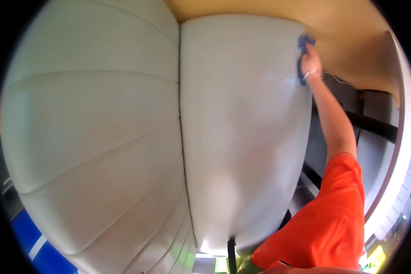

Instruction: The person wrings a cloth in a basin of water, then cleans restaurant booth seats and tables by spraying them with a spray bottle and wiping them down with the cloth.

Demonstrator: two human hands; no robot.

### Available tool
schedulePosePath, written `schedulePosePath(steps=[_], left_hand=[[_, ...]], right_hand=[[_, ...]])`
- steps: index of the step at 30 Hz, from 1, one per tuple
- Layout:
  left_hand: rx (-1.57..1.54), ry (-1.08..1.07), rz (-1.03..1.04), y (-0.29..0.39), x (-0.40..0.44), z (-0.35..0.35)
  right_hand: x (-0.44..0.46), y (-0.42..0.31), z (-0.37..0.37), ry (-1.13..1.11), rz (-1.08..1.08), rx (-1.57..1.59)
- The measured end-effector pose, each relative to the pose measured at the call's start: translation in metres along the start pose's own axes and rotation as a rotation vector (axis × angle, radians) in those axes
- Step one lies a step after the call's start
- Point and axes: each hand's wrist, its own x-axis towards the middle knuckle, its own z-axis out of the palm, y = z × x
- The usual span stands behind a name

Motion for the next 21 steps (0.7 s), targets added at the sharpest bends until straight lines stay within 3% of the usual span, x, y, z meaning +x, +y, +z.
schedulePosePath(steps=[2,3,4,5,7,9,11,12,13,14,15,16,17,18,19,20,21], left_hand=[[-0.01,-0.007,0.004,0.002,-0.001,-0.003],[0.001,-0.005,-0.001,0.002,0.0,-0.004],[0.0,0.002,0.012,0.003,0.001,-0.005],[-0.003,-0.018,0.014,0.003,0.003,-0.007],[-0.144,0.029,0.03,-0.001,0.008,-0.002],[-0.078,0.005,0.034,0.001,0.007,-0.008],[-0.022,-0.014,0.039,0.004,0.006,-0.008],[-0.019,-0.02,0.039,0.004,0.006,-0.009],[-0.017,-0.032,0.04,0.003,0.006,-0.011],[-0.025,-0.037,0.041,0.004,0.006,-0.013],[-0.005,-0.041,0.045,0.007,0.01,-0.013],[0.018,-0.046,0.045,0.009,0.012,-0.013],[0.013,-0.038,0.074,0.008,0.013,-0.013],[0.018,-0.053,0.085,0.007,0.014,-0.013],[0.025,-0.021,0.12,0.009,0.015,-0.011],[0.03,0.023,0.155,0.012,0.018,-0.009],[0.028,0.023,0.152,0.014,0.019,-0.012]], right_hand=[[-0.07,-0.048,-0.016,-0.042,-0.458,0.071],[-0.11,-0.078,-0.024,-0.191,-0.582,0.166],[-0.16,-0.097,-0.027,-0.464,-0.556,0.307],[-0.21,-0.108,-0.038,-0.601,-0.736,0.405],[-0.369,-0.081,-0.041,-1.096,-0.833,0.399],[-0.448,-0.057,-0.081,-1.194,-1.077,0.54],[-0.413,-0.067,-0.097,-1.319,-1.156,0.527],[-0.337,-0.095,-0.1,-1.473,-1.097,0.411],[-0.284,-0.1,-0.096,-1.361,-0.846,0.325],[-0.228,-0.097,-0.091,-1.001,-0.884,0.178],[-0.188,-0.07,-0.063,-0.635,-0.856,0.26],[-0.14,-0.061,-0.062,-0.392,-0.876,0.138],[-0.101,-0.044,-0.054,-0.292,-0.87,-0.087],[-0.073,-0.018,-0.036,-0.135,-0.833,-0.073],[-0.05,-0.006,-0.034,-0.15,-0.673,-0.142],[-0.039,-0.002,-0.036,-0.108,-0.444,-0.044],[-0.04,0.009,-0.024,0.199,-0.508,0.175]])
